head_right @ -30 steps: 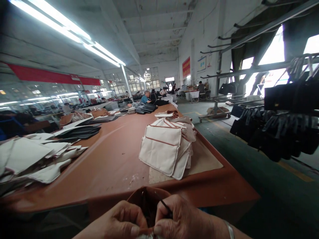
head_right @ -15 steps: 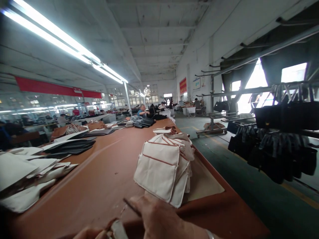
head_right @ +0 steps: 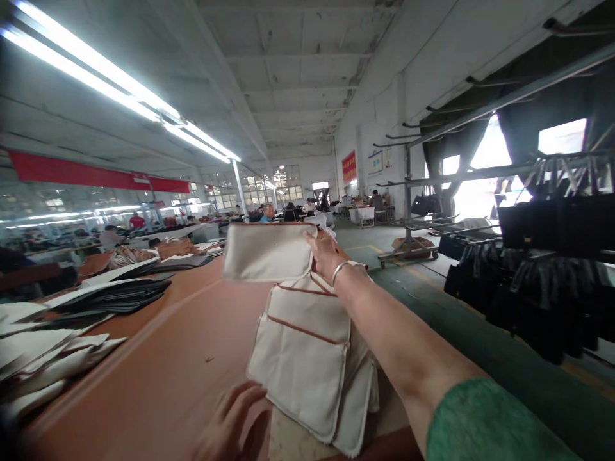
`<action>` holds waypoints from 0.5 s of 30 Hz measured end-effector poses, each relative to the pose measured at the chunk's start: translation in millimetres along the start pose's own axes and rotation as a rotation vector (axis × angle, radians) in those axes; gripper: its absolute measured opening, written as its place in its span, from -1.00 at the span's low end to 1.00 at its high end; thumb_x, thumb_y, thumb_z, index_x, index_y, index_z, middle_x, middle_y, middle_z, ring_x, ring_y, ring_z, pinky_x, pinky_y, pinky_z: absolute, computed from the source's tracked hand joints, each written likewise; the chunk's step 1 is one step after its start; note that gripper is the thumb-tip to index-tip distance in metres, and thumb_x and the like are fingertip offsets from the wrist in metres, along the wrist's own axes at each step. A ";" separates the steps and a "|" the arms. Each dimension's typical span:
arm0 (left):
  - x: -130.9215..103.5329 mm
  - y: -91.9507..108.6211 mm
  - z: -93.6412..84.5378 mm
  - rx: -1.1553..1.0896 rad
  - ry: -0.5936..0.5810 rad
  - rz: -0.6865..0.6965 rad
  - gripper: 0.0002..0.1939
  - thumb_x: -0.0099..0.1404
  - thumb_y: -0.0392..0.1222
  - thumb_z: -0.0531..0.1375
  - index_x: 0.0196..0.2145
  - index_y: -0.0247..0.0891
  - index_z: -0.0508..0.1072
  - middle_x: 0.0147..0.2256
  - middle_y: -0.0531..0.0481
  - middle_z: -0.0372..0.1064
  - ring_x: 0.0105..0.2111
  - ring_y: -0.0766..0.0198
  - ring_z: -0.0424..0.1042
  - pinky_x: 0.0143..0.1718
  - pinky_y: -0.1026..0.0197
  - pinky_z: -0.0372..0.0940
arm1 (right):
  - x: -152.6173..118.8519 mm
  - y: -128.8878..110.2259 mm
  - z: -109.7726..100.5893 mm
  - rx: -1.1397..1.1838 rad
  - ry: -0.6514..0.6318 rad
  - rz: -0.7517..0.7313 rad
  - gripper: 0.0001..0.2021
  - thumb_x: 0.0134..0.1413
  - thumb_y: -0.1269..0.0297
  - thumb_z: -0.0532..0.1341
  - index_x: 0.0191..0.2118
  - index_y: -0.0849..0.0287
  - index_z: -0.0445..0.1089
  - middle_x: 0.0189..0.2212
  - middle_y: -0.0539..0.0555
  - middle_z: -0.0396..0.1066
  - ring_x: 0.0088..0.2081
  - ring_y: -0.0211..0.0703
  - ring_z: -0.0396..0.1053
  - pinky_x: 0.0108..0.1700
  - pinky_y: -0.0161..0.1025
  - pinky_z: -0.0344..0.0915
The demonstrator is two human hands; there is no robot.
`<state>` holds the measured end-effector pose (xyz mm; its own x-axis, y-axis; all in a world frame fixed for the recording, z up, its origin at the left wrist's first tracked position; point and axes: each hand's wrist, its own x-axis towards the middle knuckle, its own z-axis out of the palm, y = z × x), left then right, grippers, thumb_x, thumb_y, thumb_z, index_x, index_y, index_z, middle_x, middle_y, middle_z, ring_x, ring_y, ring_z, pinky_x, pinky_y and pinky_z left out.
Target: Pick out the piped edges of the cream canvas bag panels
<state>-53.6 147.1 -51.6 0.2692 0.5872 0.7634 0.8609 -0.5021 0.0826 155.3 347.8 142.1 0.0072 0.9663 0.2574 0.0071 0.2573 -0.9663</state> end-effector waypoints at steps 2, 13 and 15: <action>28.0 2.2 41.7 0.040 -0.228 0.023 -0.76 0.38 -0.32 0.11 -0.01 -0.21 0.41 -0.03 -0.18 0.47 -0.07 0.10 0.51 -0.07 0.13 0.46 | 18.5 11.1 -18.0 -0.074 0.033 0.050 -0.67 0.33 0.19 0.23 0.12 0.20 0.35 0.06 0.18 0.38 -0.04 0.01 0.44 -0.04 0.03 0.45; 83.2 10.6 138.3 0.070 -0.391 0.263 -0.87 0.38 -0.35 0.14 -0.33 -0.22 0.43 -0.31 -0.01 0.43 -0.27 0.11 0.42 -0.16 0.08 0.32 | -44.0 163.2 -36.4 -0.414 -0.319 0.231 -0.73 0.32 0.20 0.24 0.04 0.23 0.40 -0.02 0.13 0.43 -0.09 -0.02 0.46 -0.08 -0.01 0.46; 66.4 6.9 119.1 0.074 -0.365 0.297 -0.85 0.42 -0.33 0.12 -0.31 -0.20 0.44 -0.36 0.02 0.42 -0.33 0.15 0.42 -0.24 0.13 0.29 | -41.9 175.2 -40.5 -0.412 -0.298 0.245 -0.71 0.33 0.20 0.23 0.06 0.22 0.38 -0.01 0.15 0.42 -0.09 -0.03 0.46 -0.08 -0.01 0.46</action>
<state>21.7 258.3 -76.7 0.6313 0.6162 0.4709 0.7483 -0.6434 -0.1612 196.7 352.0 -37.8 -0.2246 0.9734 -0.0441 0.4312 0.0587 -0.9003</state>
